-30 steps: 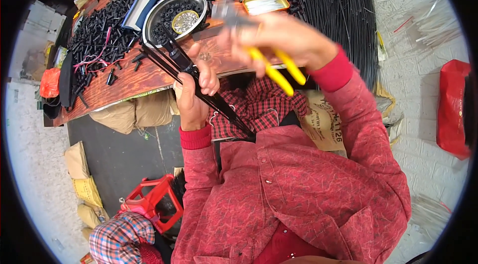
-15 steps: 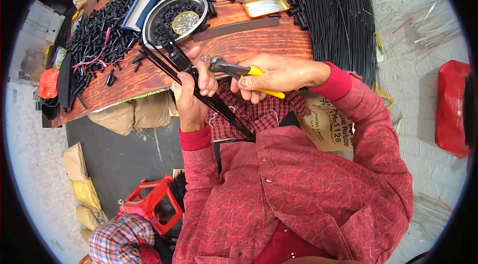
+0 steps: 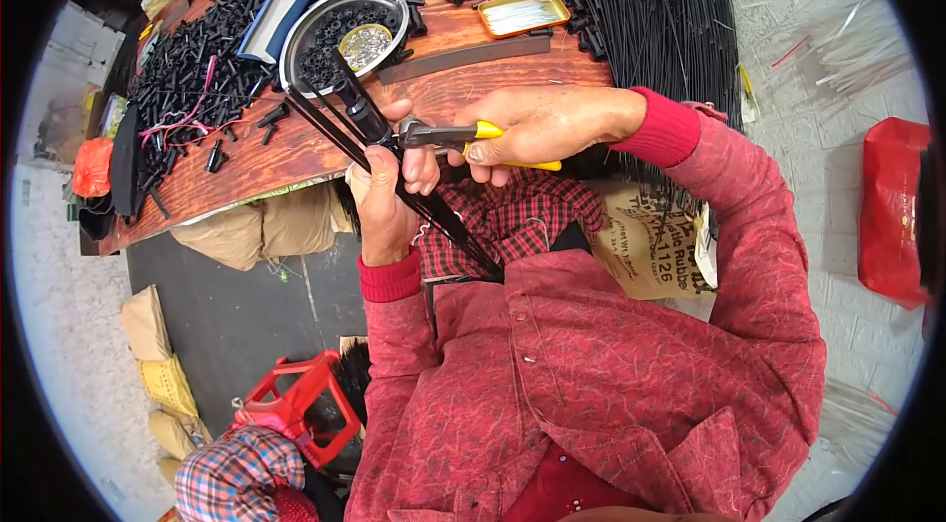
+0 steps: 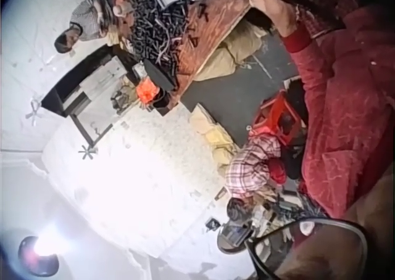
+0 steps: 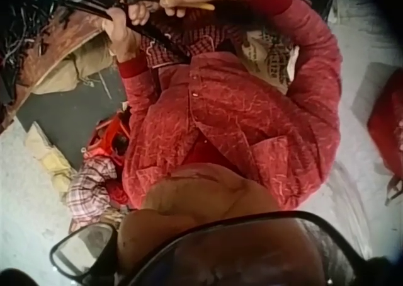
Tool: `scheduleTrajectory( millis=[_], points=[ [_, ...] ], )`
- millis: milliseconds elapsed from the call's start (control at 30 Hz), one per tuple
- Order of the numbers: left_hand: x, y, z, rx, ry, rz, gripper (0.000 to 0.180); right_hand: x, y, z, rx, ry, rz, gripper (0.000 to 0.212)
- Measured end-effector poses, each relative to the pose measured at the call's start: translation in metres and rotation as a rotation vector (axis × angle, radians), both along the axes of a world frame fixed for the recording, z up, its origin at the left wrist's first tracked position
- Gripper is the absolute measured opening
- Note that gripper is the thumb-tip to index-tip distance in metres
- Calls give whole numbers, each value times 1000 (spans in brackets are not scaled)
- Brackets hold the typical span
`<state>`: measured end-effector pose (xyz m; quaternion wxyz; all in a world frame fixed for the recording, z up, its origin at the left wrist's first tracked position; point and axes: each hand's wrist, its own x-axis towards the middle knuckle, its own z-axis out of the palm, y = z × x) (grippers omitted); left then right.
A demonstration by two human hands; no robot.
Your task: Stripping and bundling electrical wires at a production table.
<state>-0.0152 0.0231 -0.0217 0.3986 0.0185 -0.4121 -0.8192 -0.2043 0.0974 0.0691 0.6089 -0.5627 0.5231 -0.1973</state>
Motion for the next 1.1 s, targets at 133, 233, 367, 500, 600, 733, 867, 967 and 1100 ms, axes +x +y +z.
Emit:
scheduleTrajectory(
  millis=[133, 233, 367, 500, 600, 733, 867, 967, 1100],
  points=[
    [1, 2, 1, -16, -10, 23, 53, 1, 0, 4, 1, 8, 10, 26],
    [-1, 3, 0, -20, -15, 32, 52, 1, 1, 6, 16, 33, 22, 27],
    [-6, 4, -1, -97, -46, 79, 53, 2, 3, 8, -12, 145, -15, 28],
    [-10, 7, 1, -152, -93, 122, 54, 3, 6, 14, -73, 294, -25, 25],
    [-10, 8, 1, -149, -115, 98, 54, 3, 13, 8, -553, 763, -38, 17],
    [-13, 8, 3, -186, -166, 118, 53, 8, 18, 13, -619, 926, -15, 16],
    [-9, 17, 5, -201, -162, 147, 55, 10, 17, 21, -233, 434, -56, 17],
    [-7, 13, 6, -199, -129, 115, 57, 11, 17, 17, -139, 345, -20, 22],
    [-6, 16, 6, -117, -79, 32, 56, 5, 18, 18, -518, 764, 125, 27]
  ],
)
